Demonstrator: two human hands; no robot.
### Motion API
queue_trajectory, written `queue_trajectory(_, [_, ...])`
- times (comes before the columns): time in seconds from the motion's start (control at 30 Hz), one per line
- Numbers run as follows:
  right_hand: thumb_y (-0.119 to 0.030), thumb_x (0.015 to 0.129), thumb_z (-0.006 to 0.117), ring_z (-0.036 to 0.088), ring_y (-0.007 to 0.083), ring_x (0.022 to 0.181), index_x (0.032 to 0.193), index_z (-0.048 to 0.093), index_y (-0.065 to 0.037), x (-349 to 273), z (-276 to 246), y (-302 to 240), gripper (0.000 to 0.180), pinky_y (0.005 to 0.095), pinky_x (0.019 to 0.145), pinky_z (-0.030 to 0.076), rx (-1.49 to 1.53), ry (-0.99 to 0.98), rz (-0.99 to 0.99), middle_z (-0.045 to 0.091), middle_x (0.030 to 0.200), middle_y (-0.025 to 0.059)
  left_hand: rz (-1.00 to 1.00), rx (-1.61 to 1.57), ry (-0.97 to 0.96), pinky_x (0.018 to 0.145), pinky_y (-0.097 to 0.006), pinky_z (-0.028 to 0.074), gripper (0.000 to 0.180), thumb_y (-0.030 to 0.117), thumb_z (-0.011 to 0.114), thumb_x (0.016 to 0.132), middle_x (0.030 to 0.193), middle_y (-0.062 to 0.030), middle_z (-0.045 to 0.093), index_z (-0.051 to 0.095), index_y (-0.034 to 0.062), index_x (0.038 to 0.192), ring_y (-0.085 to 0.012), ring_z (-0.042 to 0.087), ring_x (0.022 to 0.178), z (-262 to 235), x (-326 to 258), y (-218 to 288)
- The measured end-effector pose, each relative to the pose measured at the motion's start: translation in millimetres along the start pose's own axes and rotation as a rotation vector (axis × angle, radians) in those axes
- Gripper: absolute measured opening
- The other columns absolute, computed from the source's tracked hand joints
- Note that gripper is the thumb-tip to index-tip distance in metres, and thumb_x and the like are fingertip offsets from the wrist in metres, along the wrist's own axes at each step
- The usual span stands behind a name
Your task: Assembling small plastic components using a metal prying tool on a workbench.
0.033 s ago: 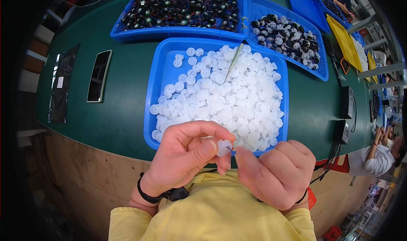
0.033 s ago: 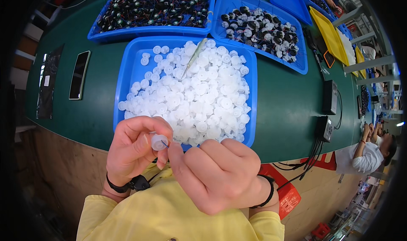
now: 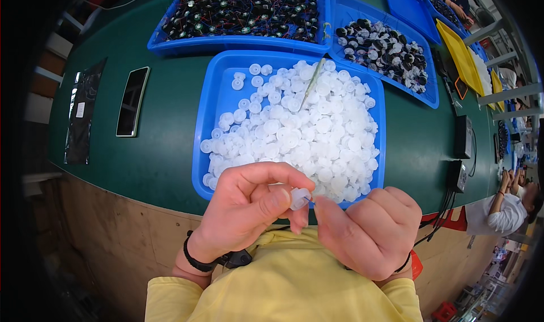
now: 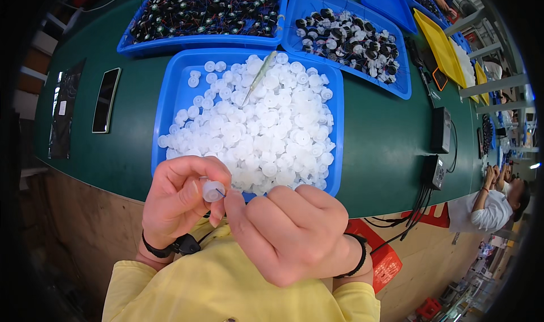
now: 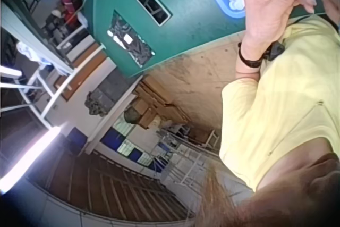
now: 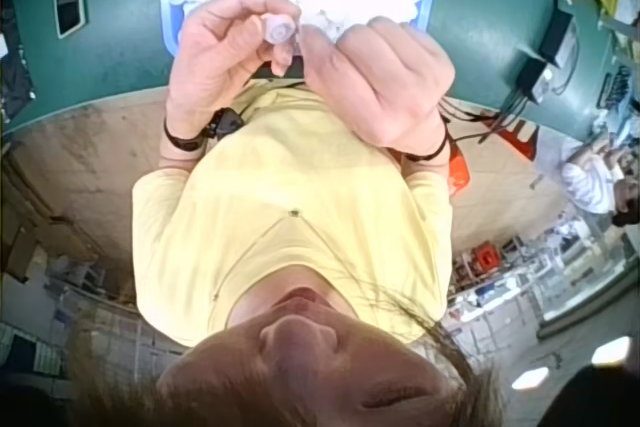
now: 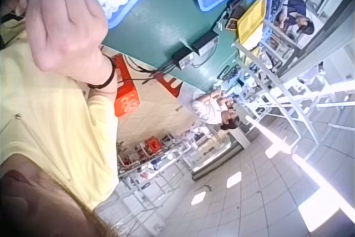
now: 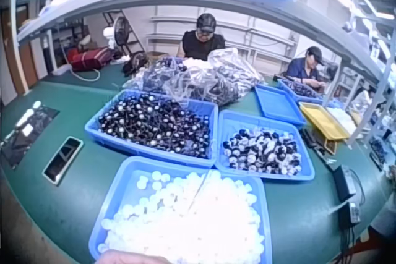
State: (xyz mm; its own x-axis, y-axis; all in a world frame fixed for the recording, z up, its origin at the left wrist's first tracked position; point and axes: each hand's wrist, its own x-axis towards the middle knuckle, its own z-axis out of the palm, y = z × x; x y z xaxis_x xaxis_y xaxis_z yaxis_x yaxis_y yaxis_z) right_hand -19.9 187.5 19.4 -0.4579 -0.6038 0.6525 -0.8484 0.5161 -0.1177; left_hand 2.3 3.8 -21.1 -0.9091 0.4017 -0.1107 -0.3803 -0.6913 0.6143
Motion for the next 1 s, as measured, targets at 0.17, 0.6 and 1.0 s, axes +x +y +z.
queue_trajectory(0.17, [-0.005, 0.055, 0.065, 0.036, 0.0085, 0.044, 0.073, 0.063, 0.002, 2, 1, -1, 0.020, 0.0226, 0.038, 0.019, 0.002, -0.029, 0.006, 0.036, 0.054, -0.0023, 0.001, 0.010, 0.010, 0.066, -0.029, 0.049, 0.023, 0.005, 0.054, 0.087, 0.086, -0.0136, 0.059, 0.054, -0.0105, 0.104, -0.0176, 0.059, 0.073, 0, 0, 0])
queue_trajectory(0.6, [0.002, 0.066, 0.064, 0.049, 0.0193, 0.056, 0.088, 0.056, 0.004, -6, 2, -2, 0.024, 0.0288, 0.044, 0.040, 0.275, -0.205, 0.275, 0.046, 0.068, 0.0078, 0.087, 0.033, 0.036, 0.061, -0.029, 0.050, 0.021, 0.001, 0.057, 0.082, 0.095, -0.0167, 0.057, 0.057, -0.0089, 0.101, -0.0196, 0.060, 0.072, -4, 1, -5])
queue_trajectory(1.0, [0.004, 0.063, 0.065, 0.052, 0.0206, 0.056, 0.086, 0.057, 0.004, -4, 6, -5, 0.024, 0.0294, 0.046, 0.043, 0.320, -0.104, 0.371, 0.051, 0.070, 0.0097, 0.129, -0.032, 0.008, 0.065, -0.031, 0.051, 0.027, 0.000, 0.058, 0.082, 0.091, -0.0162, 0.058, 0.053, -0.0115, 0.106, -0.0208, 0.060, 0.074, -3, 3, -5])
